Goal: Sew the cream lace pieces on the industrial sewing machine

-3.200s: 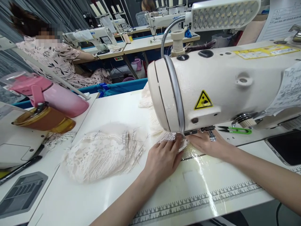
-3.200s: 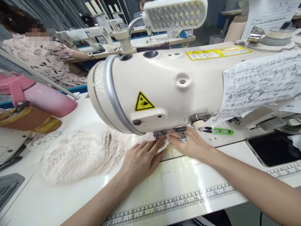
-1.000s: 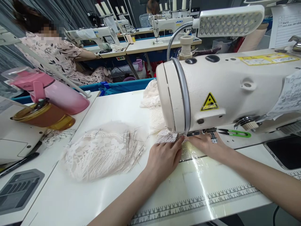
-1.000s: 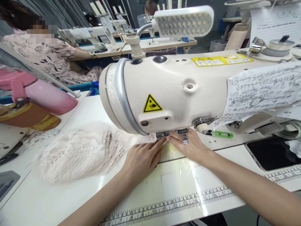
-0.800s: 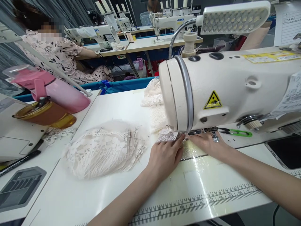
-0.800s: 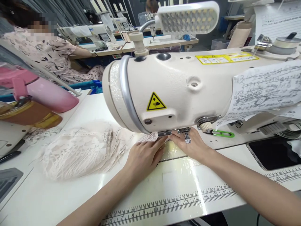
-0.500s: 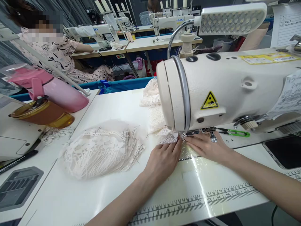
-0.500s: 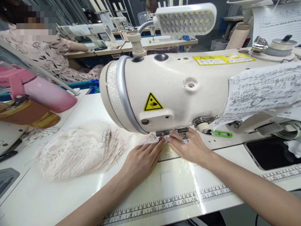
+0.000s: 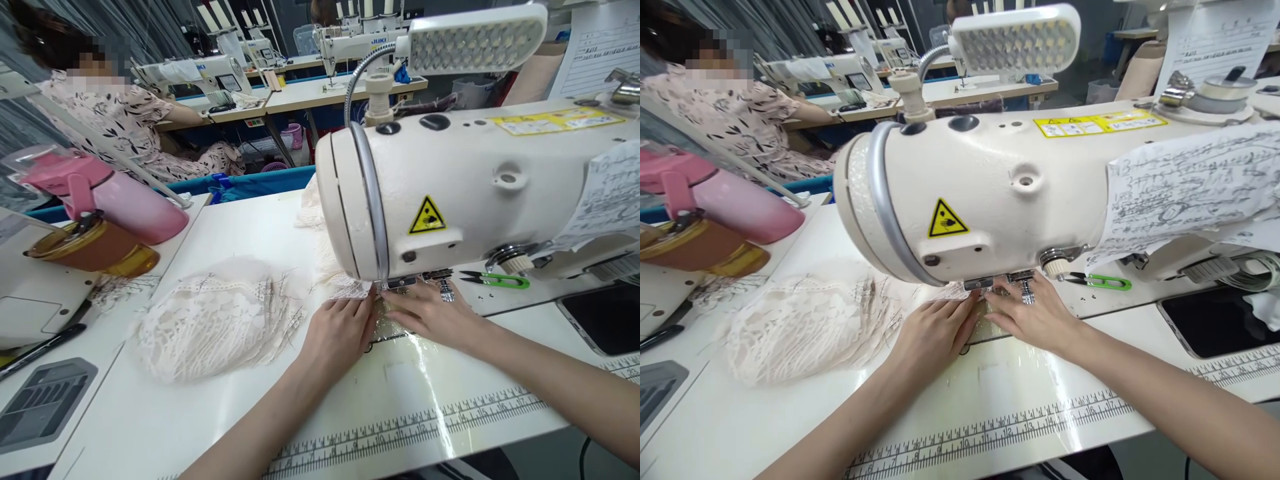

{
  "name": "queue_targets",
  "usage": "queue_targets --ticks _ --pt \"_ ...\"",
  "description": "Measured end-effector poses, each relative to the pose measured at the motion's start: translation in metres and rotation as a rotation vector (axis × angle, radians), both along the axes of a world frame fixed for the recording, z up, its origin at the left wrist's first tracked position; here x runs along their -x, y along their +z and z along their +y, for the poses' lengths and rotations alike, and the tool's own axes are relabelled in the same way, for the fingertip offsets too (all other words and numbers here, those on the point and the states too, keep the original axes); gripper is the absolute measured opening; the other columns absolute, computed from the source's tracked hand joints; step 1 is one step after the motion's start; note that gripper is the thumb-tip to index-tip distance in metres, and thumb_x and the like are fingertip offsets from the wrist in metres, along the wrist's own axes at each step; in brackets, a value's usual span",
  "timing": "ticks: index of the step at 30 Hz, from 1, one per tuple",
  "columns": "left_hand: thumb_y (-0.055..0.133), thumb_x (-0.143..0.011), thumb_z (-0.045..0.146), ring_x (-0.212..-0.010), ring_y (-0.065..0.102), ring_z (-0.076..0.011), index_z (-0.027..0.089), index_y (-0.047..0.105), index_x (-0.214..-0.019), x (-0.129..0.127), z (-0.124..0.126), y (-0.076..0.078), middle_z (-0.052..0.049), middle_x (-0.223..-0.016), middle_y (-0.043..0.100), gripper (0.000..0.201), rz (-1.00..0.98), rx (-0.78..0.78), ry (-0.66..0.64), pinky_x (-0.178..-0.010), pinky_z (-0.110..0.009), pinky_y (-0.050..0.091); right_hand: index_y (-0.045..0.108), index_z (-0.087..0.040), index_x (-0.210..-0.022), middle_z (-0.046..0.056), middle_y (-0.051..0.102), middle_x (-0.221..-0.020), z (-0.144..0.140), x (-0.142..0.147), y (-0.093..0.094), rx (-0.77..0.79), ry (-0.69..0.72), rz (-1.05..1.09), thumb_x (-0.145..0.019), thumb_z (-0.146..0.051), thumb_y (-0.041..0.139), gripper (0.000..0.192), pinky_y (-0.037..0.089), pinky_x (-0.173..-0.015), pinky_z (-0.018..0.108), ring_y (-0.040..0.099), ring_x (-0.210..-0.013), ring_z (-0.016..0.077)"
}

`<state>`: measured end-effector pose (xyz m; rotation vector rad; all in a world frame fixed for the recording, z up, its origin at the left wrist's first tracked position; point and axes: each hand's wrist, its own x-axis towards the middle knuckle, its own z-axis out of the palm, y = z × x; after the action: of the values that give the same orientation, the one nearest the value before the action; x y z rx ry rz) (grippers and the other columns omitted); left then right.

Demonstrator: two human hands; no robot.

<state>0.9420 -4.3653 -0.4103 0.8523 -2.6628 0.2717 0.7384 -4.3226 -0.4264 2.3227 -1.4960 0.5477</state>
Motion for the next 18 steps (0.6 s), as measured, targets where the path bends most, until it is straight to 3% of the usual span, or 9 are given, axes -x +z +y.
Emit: queue_targets --ticks 10,18 --pt "0.043 -0.095 0.029 -0.072 0.066 -0.0196 0.008 0.058 -0.118 0.0011 -0.0013 -0.0023 -0.006 -0.081 0.071 0.035 -0.023 0.015 0.047 -0.062 -0.034 0.051 0.058 -0.024 -0.126 0.008 0.069 -0.104 0.0003 -0.0029 0.0063 -0.006 0.000 0.098 -0.096 -0.042 0.043 0.038 0.042 -0.088 0.038 0.060 -0.097 0.0232" --pt "0.047 -0.093 0.030 -0.077 0.065 -0.0194 0.013 0.060 -0.119 0.0004 -0.0021 -0.0013 -0.006 -0.087 0.071 0.034 -0.007 0.020 0.024 -0.067 -0.034 0.051 0.062 -0.022 -0.119 0.007 0.069 -0.106 -0.0011 -0.0028 0.0094 0.021 -0.026 0.084 -0.096 -0.041 0.044 0.035 0.042 -0.079 0.036 0.062 -0.075 0.0185"
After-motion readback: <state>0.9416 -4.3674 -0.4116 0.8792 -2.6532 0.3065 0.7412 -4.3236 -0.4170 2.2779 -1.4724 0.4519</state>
